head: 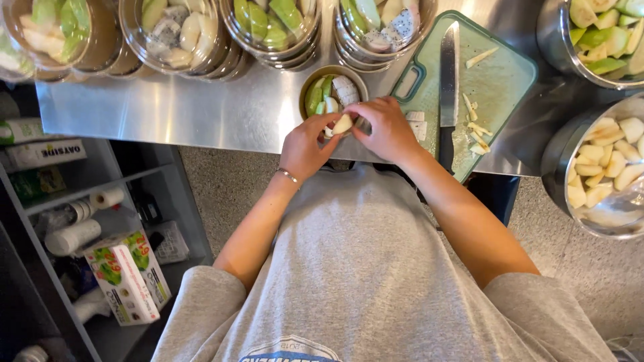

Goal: The person slices green and white fruits on a cutting board using a knife, then places the pieces into paper cups. They also handle plastic lids and arrange the cups on a stainless steel counter.

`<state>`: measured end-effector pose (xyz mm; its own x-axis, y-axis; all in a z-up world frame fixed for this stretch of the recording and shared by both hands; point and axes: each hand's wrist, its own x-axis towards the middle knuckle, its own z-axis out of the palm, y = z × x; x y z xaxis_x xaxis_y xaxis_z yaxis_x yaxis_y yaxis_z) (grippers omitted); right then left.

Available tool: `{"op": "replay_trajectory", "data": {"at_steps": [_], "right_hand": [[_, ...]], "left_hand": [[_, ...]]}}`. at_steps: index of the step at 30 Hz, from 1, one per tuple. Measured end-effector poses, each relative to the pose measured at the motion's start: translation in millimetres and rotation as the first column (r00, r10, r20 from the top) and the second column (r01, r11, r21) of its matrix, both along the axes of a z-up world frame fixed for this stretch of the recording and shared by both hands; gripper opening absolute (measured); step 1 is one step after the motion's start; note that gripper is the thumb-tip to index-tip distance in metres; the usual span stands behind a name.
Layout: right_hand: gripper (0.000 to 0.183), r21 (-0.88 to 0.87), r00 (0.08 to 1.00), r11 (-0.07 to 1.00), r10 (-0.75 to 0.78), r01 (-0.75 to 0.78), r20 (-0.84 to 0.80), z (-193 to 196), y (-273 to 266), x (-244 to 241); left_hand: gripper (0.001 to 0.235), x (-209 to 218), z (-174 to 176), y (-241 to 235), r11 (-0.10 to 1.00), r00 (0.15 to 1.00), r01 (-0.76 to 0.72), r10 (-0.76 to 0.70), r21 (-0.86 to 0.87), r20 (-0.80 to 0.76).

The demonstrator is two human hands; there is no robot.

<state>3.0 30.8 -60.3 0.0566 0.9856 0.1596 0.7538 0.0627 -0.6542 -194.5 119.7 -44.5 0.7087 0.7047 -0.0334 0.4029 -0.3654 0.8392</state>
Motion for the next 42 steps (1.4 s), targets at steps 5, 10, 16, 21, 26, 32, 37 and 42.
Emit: {"op": "replay_trajectory", "data": {"at_steps": [5, 10, 16, 21, 26, 32, 37, 42], "right_hand": [[0.039, -0.026, 0.969, 0.988, -0.155, 0.153, -0.193, 12, -25, -6], [0.038, 0.065, 0.943, 0.964, -0.235, 0.256, -0.235, 28, -80, -3], [0.015, -0.193, 0.751, 0.783, -0.622, 0.591, -0.222, 94, -166, 41], [0.02, -0.57, 0.789, 0.67, -0.611, 0.476, -0.059, 244, -240, 62], [0.015, -0.337, 0.973, 0.927, -0.093, 0.163, 0.213, 336, -260, 6], [0.017, -0.081, 0.991, 0.996, -0.031, 0.042, 0.129, 307, -221, -16], [0.018, 0.009, 0.993, 0.999, -0.041, 0.04, 0.113, 284, -211, -9], [0.02, 0.042, 0.996, 0.997, -0.071, 0.068, 0.057, 288, -201, -29]], "left_hand": [[0.032, 5, 18, -5, 0.99, 0.984, 0.113, -0.124, 0.086, 0.127], [0.024, 29, 23, -16, 0.967, 0.948, 0.249, -0.234, -0.046, 0.215], [0.022, 82, 26, -22, 0.775, 0.923, 0.359, -0.21, -0.52, 0.323], [0.024, 123, 43, -38, 0.788, 0.878, 0.473, -0.387, -0.395, 0.28], [0.022, 162, 61, -63, 0.711, 0.816, 0.578, -0.515, -0.401, 0.262], [0.021, 184, 73, -81, 0.641, 0.735, 0.678, -0.603, -0.36, 0.309], [0.021, 184, 76, -86, 0.618, 0.731, 0.681, -0.61, -0.393, 0.306], [0.019, 171, 65, -80, 0.605, 0.732, 0.679, -0.604, -0.417, 0.317]]}}
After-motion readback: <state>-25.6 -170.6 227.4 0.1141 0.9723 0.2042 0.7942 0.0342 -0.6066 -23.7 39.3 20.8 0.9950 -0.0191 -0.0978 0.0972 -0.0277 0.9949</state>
